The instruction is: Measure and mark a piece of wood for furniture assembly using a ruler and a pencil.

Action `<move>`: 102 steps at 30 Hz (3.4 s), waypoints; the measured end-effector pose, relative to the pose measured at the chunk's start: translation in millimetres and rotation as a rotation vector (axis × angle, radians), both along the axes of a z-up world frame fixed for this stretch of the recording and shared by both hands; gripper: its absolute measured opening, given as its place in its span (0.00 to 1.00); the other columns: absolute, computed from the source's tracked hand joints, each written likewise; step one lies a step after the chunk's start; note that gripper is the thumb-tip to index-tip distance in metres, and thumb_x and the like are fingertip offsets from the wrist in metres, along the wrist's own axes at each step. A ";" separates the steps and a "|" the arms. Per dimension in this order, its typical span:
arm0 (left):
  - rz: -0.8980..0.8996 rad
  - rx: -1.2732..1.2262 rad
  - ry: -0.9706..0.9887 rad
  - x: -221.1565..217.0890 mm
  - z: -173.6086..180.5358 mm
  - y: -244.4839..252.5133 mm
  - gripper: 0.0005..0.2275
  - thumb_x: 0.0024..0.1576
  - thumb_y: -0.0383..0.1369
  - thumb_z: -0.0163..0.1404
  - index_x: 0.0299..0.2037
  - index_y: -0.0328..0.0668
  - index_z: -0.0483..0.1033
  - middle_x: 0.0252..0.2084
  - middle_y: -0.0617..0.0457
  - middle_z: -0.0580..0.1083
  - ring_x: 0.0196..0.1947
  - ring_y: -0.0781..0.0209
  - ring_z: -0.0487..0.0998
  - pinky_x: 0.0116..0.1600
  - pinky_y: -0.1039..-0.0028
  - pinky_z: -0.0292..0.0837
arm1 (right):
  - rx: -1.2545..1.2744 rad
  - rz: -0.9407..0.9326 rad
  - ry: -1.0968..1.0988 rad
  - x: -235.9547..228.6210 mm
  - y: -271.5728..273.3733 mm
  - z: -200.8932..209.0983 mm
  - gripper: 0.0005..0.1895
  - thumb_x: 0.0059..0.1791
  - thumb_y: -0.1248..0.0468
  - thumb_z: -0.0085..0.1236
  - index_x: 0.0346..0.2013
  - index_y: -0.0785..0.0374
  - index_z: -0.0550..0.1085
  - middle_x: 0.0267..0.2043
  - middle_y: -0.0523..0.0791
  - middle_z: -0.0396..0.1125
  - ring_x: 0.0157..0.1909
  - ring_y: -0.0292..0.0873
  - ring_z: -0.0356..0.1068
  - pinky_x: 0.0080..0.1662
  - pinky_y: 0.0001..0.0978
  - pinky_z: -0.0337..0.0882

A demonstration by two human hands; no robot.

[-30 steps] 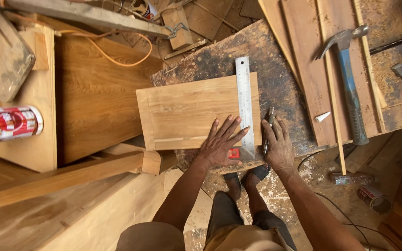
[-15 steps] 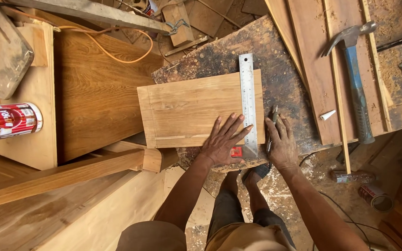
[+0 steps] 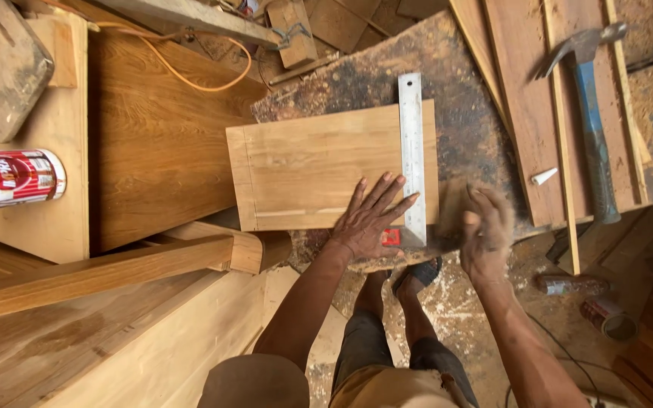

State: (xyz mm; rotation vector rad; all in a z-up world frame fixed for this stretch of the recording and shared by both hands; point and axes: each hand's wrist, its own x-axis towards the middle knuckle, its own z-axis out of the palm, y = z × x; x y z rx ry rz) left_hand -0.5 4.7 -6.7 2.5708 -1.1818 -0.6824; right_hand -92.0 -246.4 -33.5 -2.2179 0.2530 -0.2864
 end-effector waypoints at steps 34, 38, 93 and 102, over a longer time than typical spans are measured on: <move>-0.015 0.019 -0.084 -5.8 -1.1 -3.3 0.55 0.41 0.68 0.58 0.78 0.65 0.40 0.81 0.50 0.37 0.80 0.48 0.32 0.77 0.45 0.25 | 0.642 -0.146 0.667 -28.1 47.6 41.2 0.13 0.45 0.59 0.69 0.39 0.62 0.81 0.14 0.47 0.69 0.11 0.37 0.63 0.22 0.23 0.60; -0.018 0.017 -0.068 -5.0 1.8 -3.4 0.56 0.41 0.66 0.59 0.78 0.65 0.39 0.81 0.50 0.36 0.80 0.48 0.31 0.77 0.45 0.25 | 0.616 -0.141 0.674 -26.0 49.7 47.4 0.13 0.46 0.56 0.68 0.41 0.60 0.82 0.11 0.45 0.65 0.13 0.36 0.63 0.24 0.24 0.60; -0.010 0.016 -0.023 -1.3 7.1 -4.6 0.56 0.40 0.67 0.59 0.78 0.64 0.40 0.81 0.51 0.36 0.80 0.48 0.32 0.77 0.44 0.25 | 0.871 -0.188 0.591 -36.9 45.7 17.3 0.13 0.48 0.63 0.65 0.41 0.71 0.78 0.22 0.52 0.73 0.16 0.38 0.68 0.16 0.23 0.63; -0.007 0.016 -0.027 -2.6 0.5 -3.7 0.56 0.41 0.67 0.58 0.78 0.65 0.39 0.81 0.51 0.35 0.80 0.49 0.31 0.77 0.44 0.24 | 0.886 -0.190 0.597 -35.3 45.6 22.4 0.13 0.49 0.63 0.65 0.41 0.71 0.77 0.23 0.53 0.74 0.20 0.38 0.72 0.17 0.22 0.64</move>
